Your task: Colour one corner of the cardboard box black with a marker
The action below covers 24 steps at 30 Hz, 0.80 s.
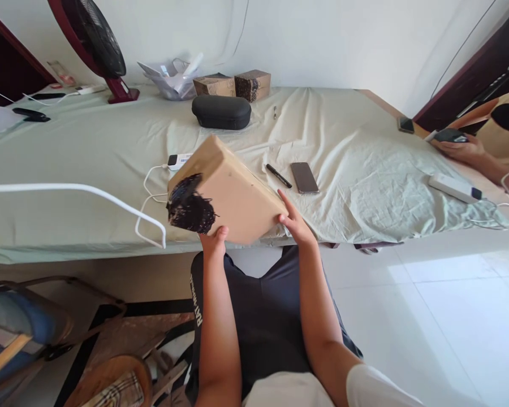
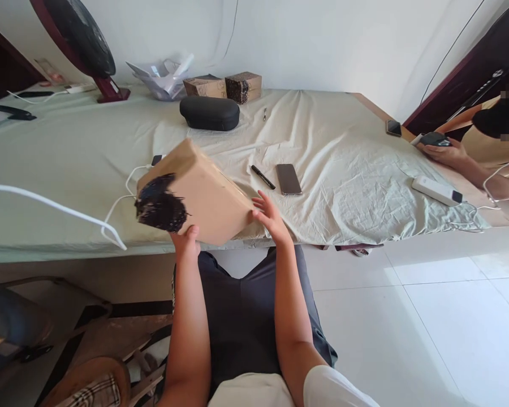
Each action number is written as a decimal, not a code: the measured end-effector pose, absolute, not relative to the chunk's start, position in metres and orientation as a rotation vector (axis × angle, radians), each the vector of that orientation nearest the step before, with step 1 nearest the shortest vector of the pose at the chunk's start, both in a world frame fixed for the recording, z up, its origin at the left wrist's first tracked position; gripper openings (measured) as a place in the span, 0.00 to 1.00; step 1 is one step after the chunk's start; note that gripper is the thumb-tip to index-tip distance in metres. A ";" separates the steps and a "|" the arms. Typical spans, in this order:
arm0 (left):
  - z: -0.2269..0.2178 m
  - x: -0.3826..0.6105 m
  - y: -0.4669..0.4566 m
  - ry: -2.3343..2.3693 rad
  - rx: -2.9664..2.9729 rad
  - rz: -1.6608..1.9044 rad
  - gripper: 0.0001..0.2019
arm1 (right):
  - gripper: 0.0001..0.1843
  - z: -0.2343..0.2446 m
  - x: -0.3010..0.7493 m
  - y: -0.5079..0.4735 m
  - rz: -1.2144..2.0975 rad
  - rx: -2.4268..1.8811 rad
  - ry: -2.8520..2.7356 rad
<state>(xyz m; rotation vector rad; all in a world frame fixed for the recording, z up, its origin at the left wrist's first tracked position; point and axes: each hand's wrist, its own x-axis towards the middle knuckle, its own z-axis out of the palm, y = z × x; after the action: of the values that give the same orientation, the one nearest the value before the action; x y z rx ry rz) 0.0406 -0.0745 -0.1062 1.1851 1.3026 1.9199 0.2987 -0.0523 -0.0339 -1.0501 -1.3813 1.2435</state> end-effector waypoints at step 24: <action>-0.076 0.032 -0.094 1.241 1.132 1.942 0.61 | 0.44 -0.026 0.327 0.029 0.415 -2.001 -1.271</action>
<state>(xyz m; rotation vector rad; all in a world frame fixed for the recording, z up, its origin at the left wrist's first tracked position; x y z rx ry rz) 0.0318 -0.0941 -0.0756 1.1321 1.2412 1.9419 0.3270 0.0292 -0.0259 -2.0010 -1.2713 0.4151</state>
